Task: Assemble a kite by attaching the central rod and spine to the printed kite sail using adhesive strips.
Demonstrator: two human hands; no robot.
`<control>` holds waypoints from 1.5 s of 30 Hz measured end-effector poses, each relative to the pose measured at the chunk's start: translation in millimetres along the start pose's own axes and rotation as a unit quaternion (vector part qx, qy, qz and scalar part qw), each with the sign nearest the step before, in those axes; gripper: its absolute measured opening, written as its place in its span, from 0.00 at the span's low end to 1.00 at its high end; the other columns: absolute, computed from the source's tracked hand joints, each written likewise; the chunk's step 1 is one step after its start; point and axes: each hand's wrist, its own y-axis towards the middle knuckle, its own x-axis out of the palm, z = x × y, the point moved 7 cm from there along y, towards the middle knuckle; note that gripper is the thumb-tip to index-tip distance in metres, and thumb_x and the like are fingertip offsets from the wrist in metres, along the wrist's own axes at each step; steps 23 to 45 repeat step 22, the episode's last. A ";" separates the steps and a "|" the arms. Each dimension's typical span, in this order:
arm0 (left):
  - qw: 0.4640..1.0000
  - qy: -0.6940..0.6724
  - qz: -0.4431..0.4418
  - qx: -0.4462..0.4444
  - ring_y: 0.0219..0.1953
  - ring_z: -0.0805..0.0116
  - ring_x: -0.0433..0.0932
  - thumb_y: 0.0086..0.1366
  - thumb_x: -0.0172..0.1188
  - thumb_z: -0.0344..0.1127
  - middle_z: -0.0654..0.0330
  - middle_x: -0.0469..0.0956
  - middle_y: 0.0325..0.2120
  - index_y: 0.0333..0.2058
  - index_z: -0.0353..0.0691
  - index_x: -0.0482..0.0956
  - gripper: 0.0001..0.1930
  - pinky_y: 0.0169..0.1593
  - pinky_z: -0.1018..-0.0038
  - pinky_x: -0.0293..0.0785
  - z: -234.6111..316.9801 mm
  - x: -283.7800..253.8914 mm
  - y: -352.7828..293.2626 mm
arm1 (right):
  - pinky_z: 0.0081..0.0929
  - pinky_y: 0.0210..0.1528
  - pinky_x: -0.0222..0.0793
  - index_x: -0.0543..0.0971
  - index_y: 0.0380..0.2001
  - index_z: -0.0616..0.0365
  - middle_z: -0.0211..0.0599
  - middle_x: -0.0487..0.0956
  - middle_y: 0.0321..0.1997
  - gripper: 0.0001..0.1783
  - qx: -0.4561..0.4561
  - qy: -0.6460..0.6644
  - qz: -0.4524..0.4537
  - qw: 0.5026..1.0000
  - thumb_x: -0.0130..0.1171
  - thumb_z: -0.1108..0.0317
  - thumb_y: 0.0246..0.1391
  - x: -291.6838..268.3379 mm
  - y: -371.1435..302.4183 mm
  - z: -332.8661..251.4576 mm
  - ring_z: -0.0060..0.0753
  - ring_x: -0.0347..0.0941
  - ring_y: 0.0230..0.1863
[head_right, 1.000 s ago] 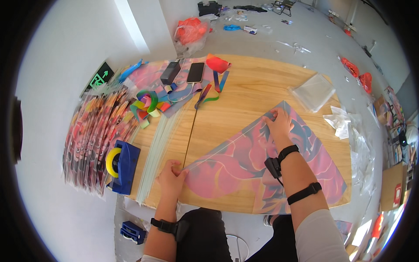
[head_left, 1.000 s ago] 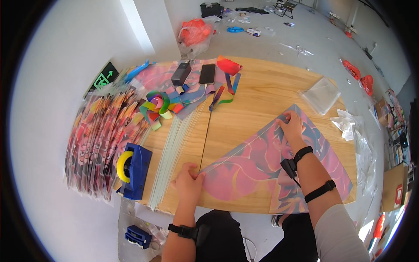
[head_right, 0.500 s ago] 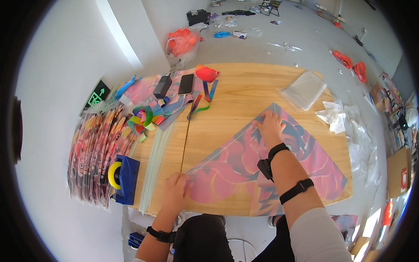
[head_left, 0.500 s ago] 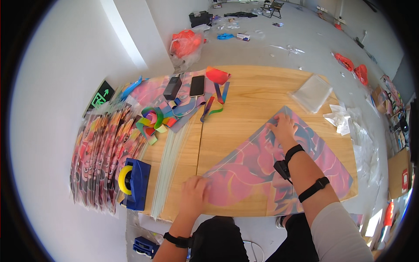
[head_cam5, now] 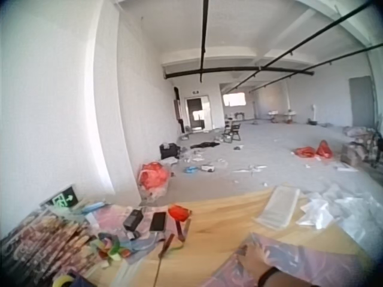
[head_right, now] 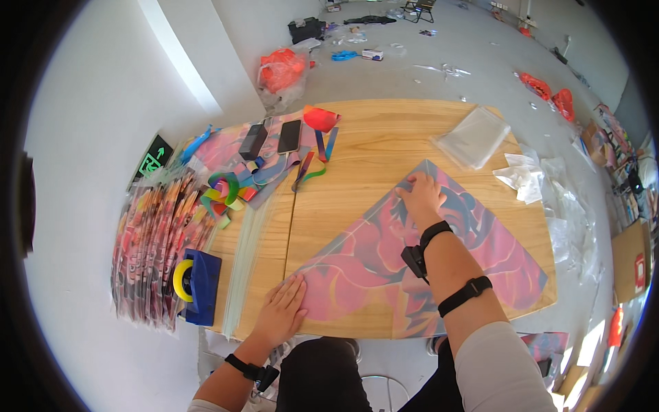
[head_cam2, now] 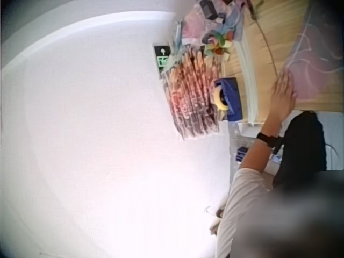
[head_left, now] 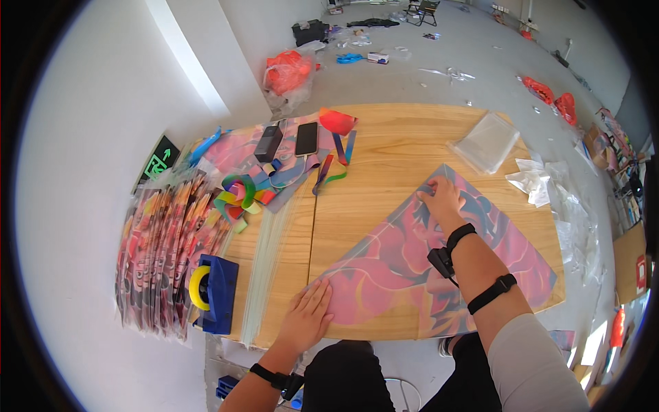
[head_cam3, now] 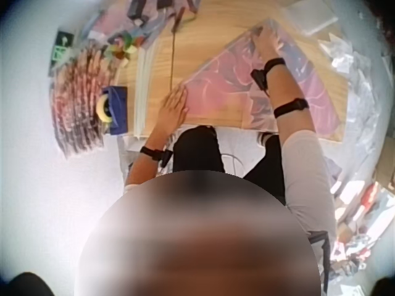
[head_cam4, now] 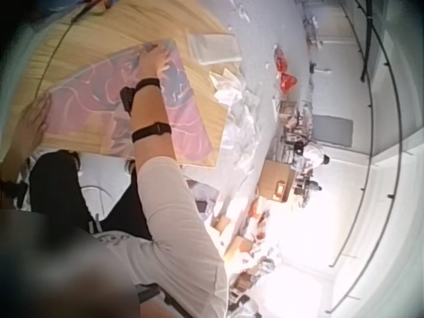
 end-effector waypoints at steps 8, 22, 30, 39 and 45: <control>0.999 -0.025 -0.001 -0.024 0.68 0.66 0.63 0.68 0.52 0.39 0.59 0.64 0.68 0.63 0.40 0.69 0.25 0.60 0.59 0.58 -12.6 0.4 -12.1 | 0.49 0.59 0.51 0.78 0.46 0.42 0.28 0.76 0.51 0.23 0.010 0.004 -0.004 1.000 0.72 0.53 0.47 3.7 -2.7 -0.3 0.41 0.64 0.61; 0.995 -0.076 0.036 -0.045 0.66 0.58 0.66 0.65 0.56 0.38 0.54 0.69 0.62 0.60 0.42 0.73 0.24 0.61 0.59 0.61 -21.3 -1.2 -21.5 | 0.45 0.56 0.52 0.78 0.43 0.44 0.24 0.77 0.45 0.22 -0.009 -0.009 -0.007 1.000 0.72 0.52 0.46 2.2 0.9 -9.0 0.37 0.66 0.56; 0.995 -0.076 0.036 -0.045 0.66 0.58 0.66 0.65 0.56 0.38 0.54 0.69 0.62 0.60 0.42 0.73 0.24 0.61 0.59 0.61 -21.3 -1.2 -21.5 | 0.45 0.56 0.52 0.78 0.43 0.44 0.24 0.77 0.45 0.22 -0.009 -0.009 -0.007 1.000 0.72 0.52 0.46 2.2 0.9 -9.0 0.37 0.66 0.56; 0.995 -0.076 0.036 -0.045 0.66 0.58 0.66 0.65 0.56 0.38 0.54 0.69 0.62 0.60 0.42 0.73 0.24 0.61 0.59 0.61 -21.3 -1.2 -21.5 | 0.45 0.56 0.52 0.78 0.43 0.44 0.24 0.77 0.45 0.22 -0.009 -0.009 -0.007 1.000 0.72 0.52 0.46 2.2 0.9 -9.0 0.37 0.66 0.56; 0.995 -0.076 0.036 -0.045 0.66 0.58 0.66 0.65 0.56 0.38 0.54 0.69 0.62 0.60 0.42 0.73 0.24 0.61 0.59 0.61 -21.3 -1.2 -21.5 | 0.45 0.56 0.52 0.78 0.43 0.44 0.24 0.77 0.45 0.22 -0.009 -0.009 -0.007 1.000 0.72 0.52 0.46 2.2 0.9 -9.0 0.37 0.66 0.56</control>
